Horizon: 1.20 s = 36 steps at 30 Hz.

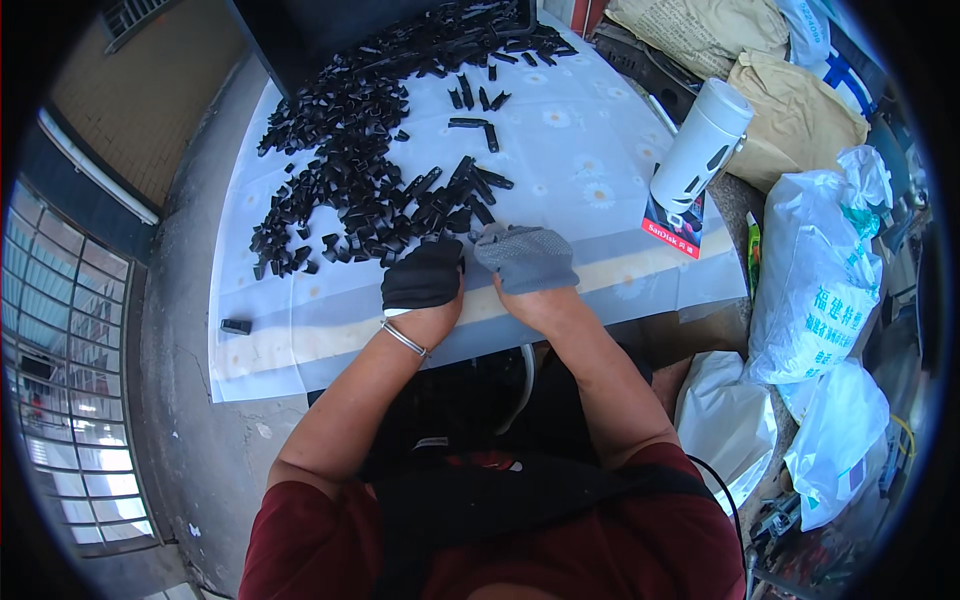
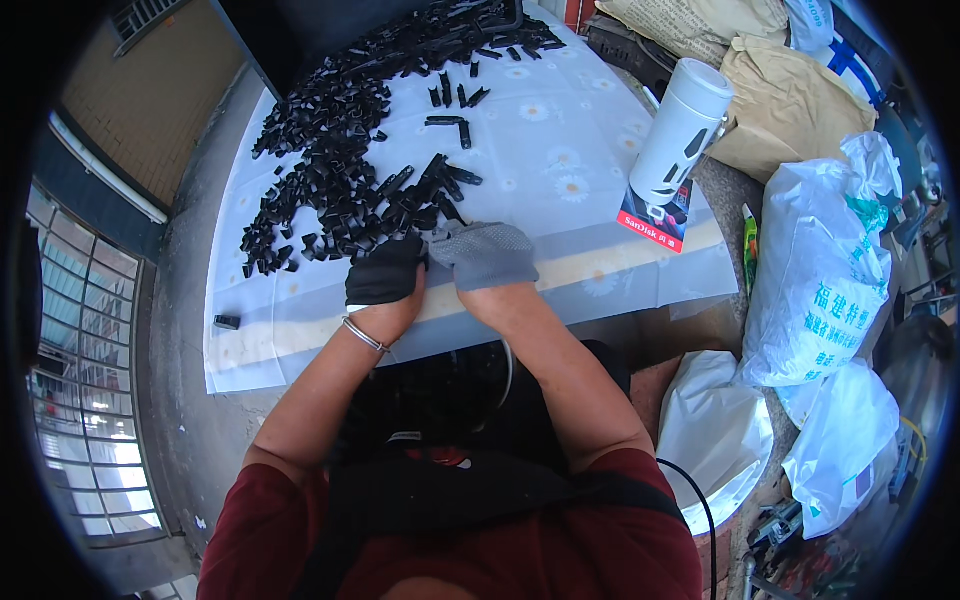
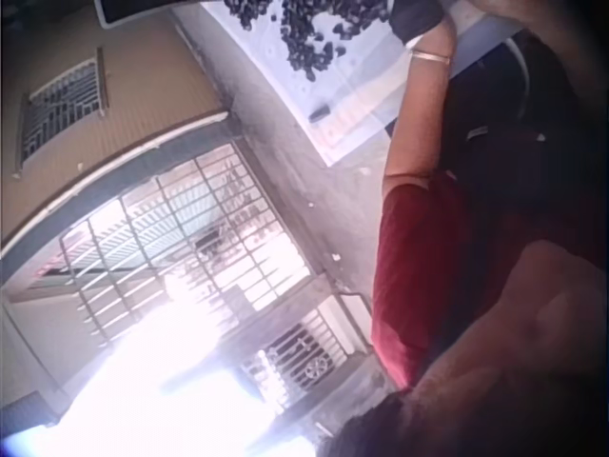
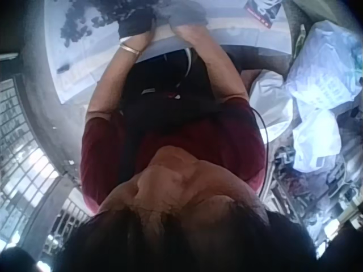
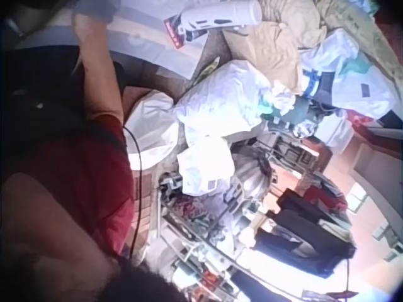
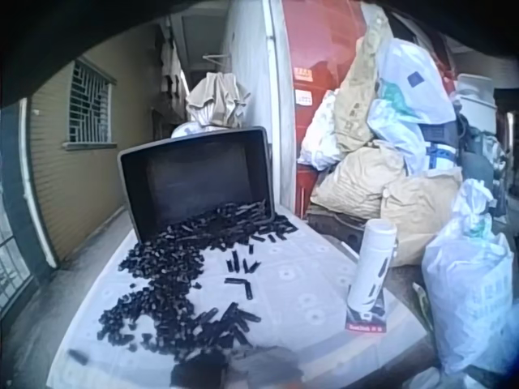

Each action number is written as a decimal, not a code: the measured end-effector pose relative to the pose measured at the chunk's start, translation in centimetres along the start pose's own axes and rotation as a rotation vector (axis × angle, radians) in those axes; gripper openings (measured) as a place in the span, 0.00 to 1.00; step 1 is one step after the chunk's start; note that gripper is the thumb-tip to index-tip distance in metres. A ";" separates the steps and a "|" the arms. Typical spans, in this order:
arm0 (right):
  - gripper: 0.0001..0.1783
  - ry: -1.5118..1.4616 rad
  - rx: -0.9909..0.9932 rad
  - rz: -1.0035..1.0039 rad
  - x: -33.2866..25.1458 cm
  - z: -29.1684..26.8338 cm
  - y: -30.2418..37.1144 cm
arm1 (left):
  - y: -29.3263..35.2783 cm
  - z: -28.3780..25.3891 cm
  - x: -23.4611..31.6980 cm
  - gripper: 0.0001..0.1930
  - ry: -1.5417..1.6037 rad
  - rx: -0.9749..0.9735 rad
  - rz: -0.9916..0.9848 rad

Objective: Sorting and packaging small black plastic components into bags at a workstation.

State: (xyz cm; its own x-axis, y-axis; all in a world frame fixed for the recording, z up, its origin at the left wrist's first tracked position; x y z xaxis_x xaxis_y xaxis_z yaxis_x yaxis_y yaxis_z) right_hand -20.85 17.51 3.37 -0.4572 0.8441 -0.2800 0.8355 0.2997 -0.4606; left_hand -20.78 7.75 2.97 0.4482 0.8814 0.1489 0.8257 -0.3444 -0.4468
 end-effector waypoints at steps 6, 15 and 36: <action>0.13 -0.031 0.009 -0.010 0.3 0.2 -0.2 | 1.1 -0.3 -1.1 0.09 0.016 -0.008 0.005; 0.12 -0.646 -0.292 -0.158 -5.4 0.3 1.6 | 4.7 -5.2 -1.6 0.12 0.294 0.008 0.011; 0.07 -0.407 -0.071 -0.270 -5.8 -2.0 2.4 | 6.3 -3.4 -3.9 0.21 0.849 -0.145 -0.396</action>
State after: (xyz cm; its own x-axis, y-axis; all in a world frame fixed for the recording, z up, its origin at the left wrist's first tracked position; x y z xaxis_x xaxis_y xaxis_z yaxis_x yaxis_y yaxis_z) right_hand -15.60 14.26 5.59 -0.7306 0.4941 -0.4712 0.6828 0.5253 -0.5078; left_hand -16.19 1.10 2.56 0.1788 0.4331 0.8835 0.9800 -0.1581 -0.1209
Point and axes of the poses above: each hand's wrist, its own y-axis away from the middle knuckle, its own z-axis out of the palm, x = y × z, the point moved 9 cm from there along -y, towards the middle knuckle, and after that the axes turned 7 degrees about z, right-handed, at the moved point
